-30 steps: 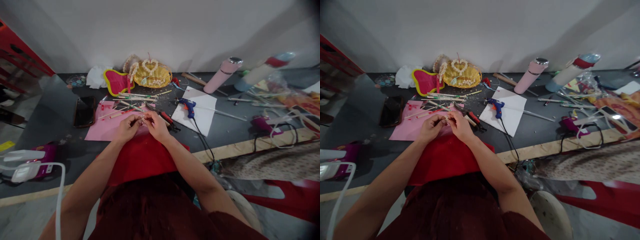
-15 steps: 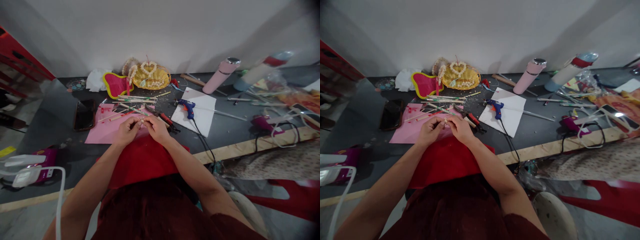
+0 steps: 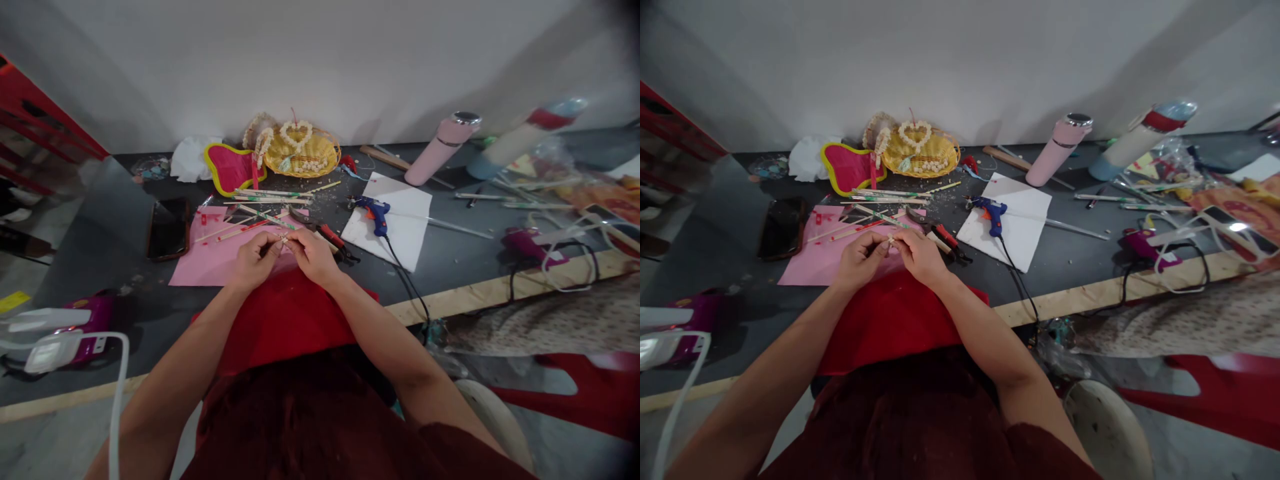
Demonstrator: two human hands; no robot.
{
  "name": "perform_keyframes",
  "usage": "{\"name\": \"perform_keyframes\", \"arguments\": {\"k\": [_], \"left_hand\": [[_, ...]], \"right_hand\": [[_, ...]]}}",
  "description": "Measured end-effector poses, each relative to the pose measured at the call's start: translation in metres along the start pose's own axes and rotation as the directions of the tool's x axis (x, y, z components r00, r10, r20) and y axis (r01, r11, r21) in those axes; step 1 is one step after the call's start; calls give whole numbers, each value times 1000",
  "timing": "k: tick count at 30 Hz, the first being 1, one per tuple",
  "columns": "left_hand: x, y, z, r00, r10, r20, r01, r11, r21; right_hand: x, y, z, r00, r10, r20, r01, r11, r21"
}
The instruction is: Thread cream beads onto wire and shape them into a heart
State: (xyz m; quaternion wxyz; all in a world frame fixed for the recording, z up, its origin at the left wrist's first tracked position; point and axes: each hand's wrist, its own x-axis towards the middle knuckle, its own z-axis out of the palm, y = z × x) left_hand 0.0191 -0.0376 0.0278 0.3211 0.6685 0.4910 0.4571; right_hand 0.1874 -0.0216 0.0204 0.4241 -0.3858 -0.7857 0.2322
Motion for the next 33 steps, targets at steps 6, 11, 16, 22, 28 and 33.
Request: {"name": "perform_keyframes", "arguments": {"k": [6, 11, 16, 22, 28, 33], "left_hand": [[-2, -1, 0, 1000, 18, 7, -19, 999, 40], [-3, -2, -1, 999, 36, 10, -37, 997, 66], [-2, 1, -1, 999, 44, 1, -44, 995, 90], [-2, 1, -1, 999, 54, 3, -54, 990, 127], [-1, -2, -1, 996, 84, 6, -84, 987, 134], [0, -3, -1, 995, 98, 11, -99, 986, 132]], "right_hand": [[0, 1, -1, 1000, 2, 24, -2, 1000, 13], [0, 1, -1, 1000, -10, 28, 10, 1000, 20], [-1, 5, 0, 999, -31, 10, 31, 1000, 2], [-1, 7, 0, 999, -50, 1, 50, 999, 2], [-1, 9, 0, 999, -42, 17, 42, 999, -34], [-1, 9, -1, 999, -50, 3, 50, 998, -33]]}}
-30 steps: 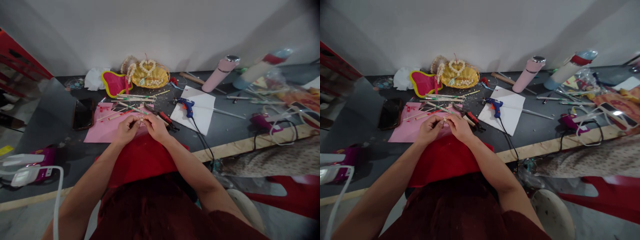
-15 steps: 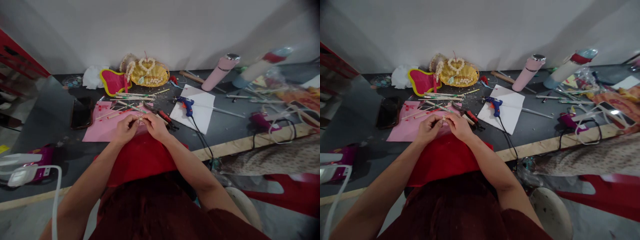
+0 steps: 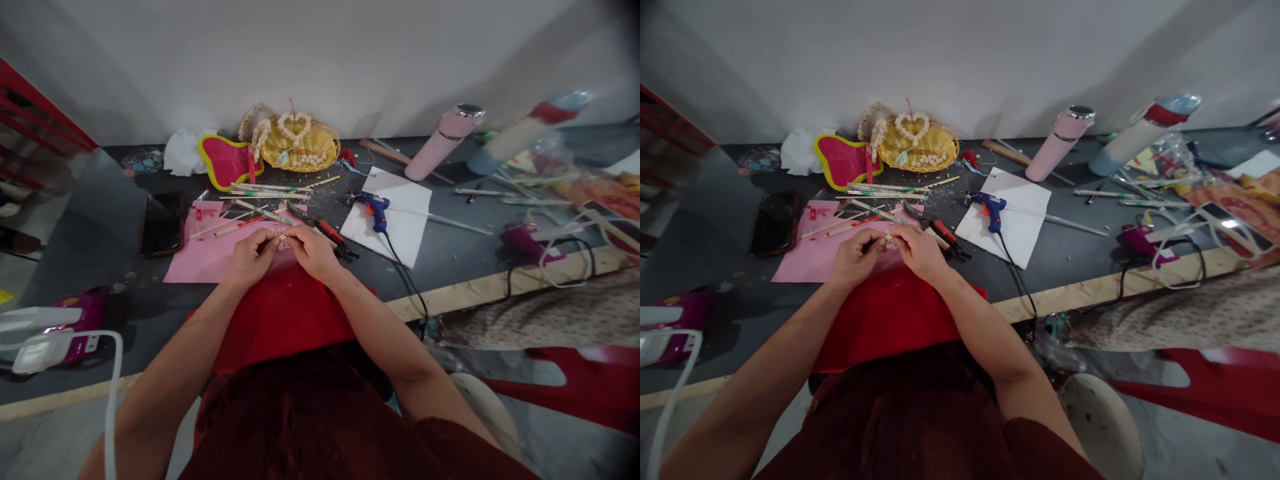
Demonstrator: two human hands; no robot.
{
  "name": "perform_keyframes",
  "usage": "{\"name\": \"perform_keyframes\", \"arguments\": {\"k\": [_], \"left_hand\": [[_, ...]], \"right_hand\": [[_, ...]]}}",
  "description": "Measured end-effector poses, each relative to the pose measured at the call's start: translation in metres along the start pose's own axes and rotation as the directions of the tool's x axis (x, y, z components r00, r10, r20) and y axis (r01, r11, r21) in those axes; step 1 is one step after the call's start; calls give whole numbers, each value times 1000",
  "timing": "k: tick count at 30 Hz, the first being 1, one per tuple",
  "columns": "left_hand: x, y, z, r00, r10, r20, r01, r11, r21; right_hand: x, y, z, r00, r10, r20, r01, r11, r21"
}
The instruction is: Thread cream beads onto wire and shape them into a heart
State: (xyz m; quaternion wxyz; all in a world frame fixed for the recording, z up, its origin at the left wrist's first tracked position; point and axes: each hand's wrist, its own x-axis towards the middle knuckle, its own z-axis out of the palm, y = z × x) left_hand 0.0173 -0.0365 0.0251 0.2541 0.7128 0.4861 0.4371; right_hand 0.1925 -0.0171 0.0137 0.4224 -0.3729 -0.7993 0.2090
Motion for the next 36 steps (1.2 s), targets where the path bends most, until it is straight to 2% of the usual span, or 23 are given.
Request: {"name": "perform_keyframes", "arguments": {"k": [14, 22, 36], "left_hand": [[-2, 1, 2, 998, -64, -11, 64, 998, -31], [-3, 0, 1, 1000, -25, -15, 24, 999, -35], [-3, -1, 1, 1000, -25, -13, 25, 1000, 16]], "right_hand": [[1, -2, -1, 1000, -8, -3, 8, 1000, 13], [0, -1, -1, 1000, 19, 22, -19, 1000, 16], [1, -2, -2, 999, 39, 28, -40, 999, 34]]}}
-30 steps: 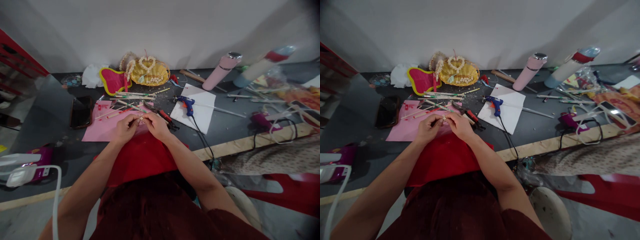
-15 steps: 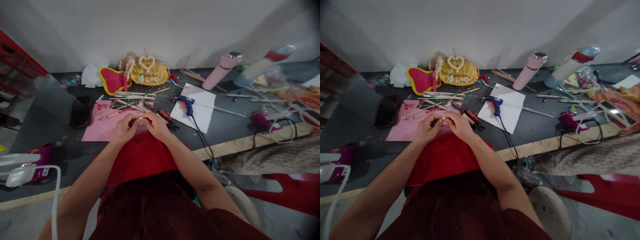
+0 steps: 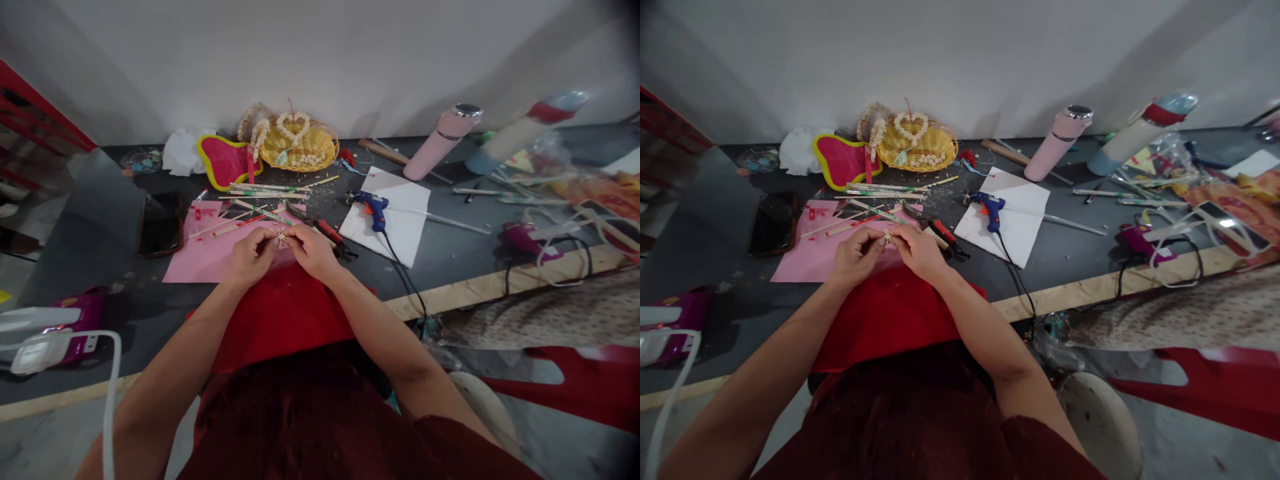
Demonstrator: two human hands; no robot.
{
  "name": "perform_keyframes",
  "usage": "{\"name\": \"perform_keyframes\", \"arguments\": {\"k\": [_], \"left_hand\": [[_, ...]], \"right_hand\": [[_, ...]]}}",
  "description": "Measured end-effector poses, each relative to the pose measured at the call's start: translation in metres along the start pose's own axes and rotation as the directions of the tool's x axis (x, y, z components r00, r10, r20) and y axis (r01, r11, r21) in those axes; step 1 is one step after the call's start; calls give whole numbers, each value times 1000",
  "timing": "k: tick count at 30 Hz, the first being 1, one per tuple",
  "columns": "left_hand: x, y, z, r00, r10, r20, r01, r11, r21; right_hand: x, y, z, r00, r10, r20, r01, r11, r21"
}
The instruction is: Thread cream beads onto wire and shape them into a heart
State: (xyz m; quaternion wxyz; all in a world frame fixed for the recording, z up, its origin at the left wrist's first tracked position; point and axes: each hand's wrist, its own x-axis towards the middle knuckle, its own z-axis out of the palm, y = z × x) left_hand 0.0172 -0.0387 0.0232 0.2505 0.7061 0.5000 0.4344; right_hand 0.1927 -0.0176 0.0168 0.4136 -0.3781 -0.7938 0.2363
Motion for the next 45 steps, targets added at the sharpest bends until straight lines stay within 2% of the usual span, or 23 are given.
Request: {"name": "perform_keyframes", "arguments": {"k": [45], "left_hand": [[1, -1, 2, 1000, -21, 16, 21, 1000, 0]], "right_hand": [[0, 4, 1, 1000, -4, 9, 4, 1000, -8]]}}
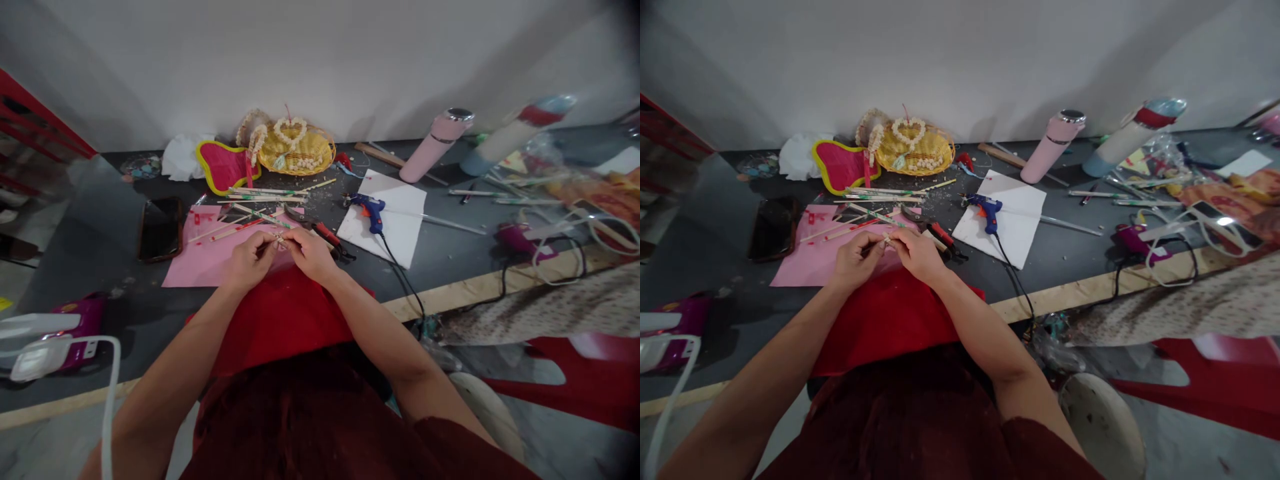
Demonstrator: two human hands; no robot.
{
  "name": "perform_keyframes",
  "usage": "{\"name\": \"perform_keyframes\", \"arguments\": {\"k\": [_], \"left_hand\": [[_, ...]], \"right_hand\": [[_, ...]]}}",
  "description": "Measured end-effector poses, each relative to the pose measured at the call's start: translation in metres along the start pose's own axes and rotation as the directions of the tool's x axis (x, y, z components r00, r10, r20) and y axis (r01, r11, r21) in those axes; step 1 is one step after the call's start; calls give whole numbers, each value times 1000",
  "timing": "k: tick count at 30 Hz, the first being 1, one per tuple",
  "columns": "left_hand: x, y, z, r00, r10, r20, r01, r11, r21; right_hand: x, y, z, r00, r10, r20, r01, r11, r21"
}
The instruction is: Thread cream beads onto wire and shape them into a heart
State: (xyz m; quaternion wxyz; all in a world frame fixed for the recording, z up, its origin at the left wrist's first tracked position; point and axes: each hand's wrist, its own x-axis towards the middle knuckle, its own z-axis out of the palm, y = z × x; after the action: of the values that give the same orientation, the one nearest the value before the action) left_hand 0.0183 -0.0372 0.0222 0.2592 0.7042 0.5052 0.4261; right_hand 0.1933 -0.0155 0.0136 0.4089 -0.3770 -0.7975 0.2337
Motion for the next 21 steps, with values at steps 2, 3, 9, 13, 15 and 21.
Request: {"name": "perform_keyframes", "arguments": {"k": [2, 3, 9, 13, 15, 21], "left_hand": [[0, 1, 0, 1000, -1, -3, 1, 1000, 0], [0, 1, 0, 1000, -5, -2, 5, 1000, -2], [-1, 2, 1, 1000, -16, -5, 16, 1000, -20], [0, 3, 1, 999, -32, -6, 32, 999, -32], [0, 4, 1, 1000, -27, -4, 27, 999, -31], [0, 2, 0, 1000, -5, 2, 5, 999, -33]], "right_hand": [[0, 0, 0, 1000, 2, -7, -2, 1000, 5], [0, -1, 0, 1000, 1, -10, -1, 1000, 8], [0, -3, 0, 1000, -5, -23, 6, 1000, 26], [1, -3, 0, 1000, 11, -11, -11, 999, 39], [1, -3, 0, 1000, 15, -7, -15, 999, 47], [1, -3, 0, 1000, 19, 0, -19, 998, 56]]}}
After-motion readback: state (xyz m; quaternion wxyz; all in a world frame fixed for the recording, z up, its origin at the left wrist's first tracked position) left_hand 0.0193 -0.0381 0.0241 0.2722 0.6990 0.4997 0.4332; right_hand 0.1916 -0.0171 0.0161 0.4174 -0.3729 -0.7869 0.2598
